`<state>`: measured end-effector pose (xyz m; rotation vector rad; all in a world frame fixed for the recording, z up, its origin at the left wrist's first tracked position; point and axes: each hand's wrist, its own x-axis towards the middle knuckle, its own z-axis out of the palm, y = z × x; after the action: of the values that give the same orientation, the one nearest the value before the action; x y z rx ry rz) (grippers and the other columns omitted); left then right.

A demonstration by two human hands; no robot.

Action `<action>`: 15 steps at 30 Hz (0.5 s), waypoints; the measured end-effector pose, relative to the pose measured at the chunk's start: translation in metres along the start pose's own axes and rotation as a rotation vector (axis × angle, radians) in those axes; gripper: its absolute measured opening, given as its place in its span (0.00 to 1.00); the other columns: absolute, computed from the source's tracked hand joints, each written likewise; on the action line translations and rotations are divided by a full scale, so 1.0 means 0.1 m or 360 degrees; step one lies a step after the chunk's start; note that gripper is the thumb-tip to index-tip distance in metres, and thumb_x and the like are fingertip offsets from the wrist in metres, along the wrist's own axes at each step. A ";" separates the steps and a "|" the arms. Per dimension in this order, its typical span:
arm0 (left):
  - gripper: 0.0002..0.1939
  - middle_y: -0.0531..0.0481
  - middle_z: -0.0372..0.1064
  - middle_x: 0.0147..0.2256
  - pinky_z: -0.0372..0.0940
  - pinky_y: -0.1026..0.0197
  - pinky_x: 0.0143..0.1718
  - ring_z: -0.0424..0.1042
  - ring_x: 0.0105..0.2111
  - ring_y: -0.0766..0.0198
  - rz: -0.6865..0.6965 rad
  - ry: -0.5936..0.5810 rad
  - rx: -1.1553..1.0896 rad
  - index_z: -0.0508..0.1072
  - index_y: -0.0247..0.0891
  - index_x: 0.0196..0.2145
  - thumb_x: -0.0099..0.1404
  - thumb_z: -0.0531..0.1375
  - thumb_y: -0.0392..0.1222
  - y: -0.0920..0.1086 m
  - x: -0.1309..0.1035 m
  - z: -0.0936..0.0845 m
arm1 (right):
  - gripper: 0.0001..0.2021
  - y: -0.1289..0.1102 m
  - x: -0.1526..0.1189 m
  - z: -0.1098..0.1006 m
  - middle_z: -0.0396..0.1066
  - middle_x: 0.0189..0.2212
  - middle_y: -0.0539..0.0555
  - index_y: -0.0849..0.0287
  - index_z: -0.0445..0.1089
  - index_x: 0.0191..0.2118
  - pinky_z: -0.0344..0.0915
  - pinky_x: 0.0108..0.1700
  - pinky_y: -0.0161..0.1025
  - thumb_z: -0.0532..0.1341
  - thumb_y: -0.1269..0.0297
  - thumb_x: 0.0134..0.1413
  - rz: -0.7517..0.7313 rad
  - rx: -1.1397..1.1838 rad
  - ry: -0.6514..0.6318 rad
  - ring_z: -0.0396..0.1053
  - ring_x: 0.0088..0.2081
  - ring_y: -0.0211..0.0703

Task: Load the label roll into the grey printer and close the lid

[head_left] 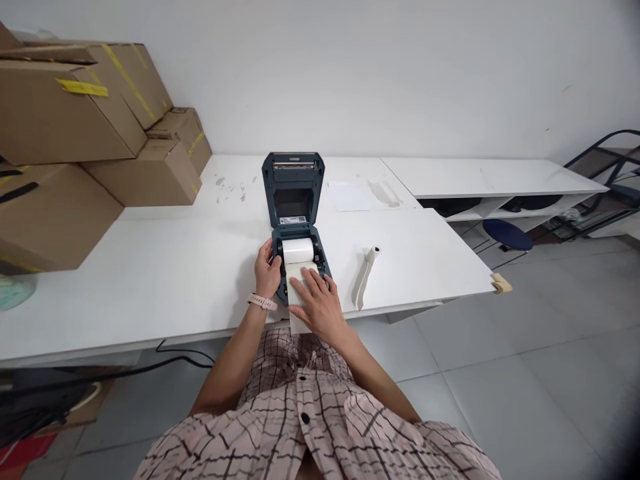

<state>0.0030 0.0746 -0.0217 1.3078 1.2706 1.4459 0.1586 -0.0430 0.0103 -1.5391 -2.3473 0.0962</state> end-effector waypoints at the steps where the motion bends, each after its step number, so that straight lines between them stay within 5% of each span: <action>1: 0.28 0.37 0.63 0.66 0.59 0.48 0.68 0.61 0.68 0.50 -0.0029 0.0004 0.0000 0.64 0.37 0.63 0.66 0.59 0.38 0.01 -0.01 0.00 | 0.30 0.00 -0.01 0.01 0.51 0.73 0.63 0.53 0.59 0.70 0.52 0.69 0.63 0.53 0.46 0.70 -0.0011 -0.0007 0.0014 0.50 0.73 0.62; 4: 0.30 0.36 0.58 0.69 0.57 0.46 0.69 0.59 0.69 0.48 -0.0100 0.0076 0.0032 0.62 0.38 0.65 0.67 0.60 0.41 0.15 -0.03 -0.03 | 0.28 0.00 -0.10 0.06 0.53 0.73 0.62 0.54 0.59 0.70 0.52 0.70 0.61 0.53 0.48 0.71 -0.0047 -0.0022 0.0122 0.51 0.73 0.59; 7: 0.31 0.39 0.52 0.72 0.52 0.46 0.71 0.53 0.72 0.50 0.0064 0.0226 0.0047 0.58 0.42 0.68 0.70 0.60 0.48 0.47 0.16 -0.06 | 0.27 -0.01 -0.26 0.14 0.55 0.72 0.58 0.54 0.55 0.72 0.51 0.71 0.58 0.53 0.53 0.73 -0.0067 -0.0011 0.0286 0.52 0.73 0.54; 12: 0.36 0.36 0.43 0.74 0.44 0.44 0.73 0.44 0.74 0.53 0.0573 0.0198 0.0016 0.51 0.32 0.71 0.75 0.55 0.55 1.07 1.12 0.01 | 0.29 -0.03 -0.46 0.19 0.55 0.72 0.57 0.55 0.51 0.73 0.51 0.71 0.56 0.54 0.55 0.72 -0.0088 0.0031 0.0364 0.51 0.74 0.52; 15: 0.38 0.26 0.58 0.67 0.58 0.32 0.64 0.61 0.67 0.45 0.0623 -0.0052 0.0075 0.59 0.23 0.66 0.75 0.50 0.60 1.26 1.62 0.08 | 0.27 -0.03 -0.48 0.17 0.57 0.72 0.57 0.54 0.54 0.72 0.51 0.71 0.57 0.54 0.57 0.72 -0.0093 0.0072 0.0390 0.52 0.73 0.51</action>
<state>-0.0061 0.2102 0.1323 1.6731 1.0707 1.6579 0.1684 -0.0858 -0.0165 -1.3752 -2.1797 -0.0500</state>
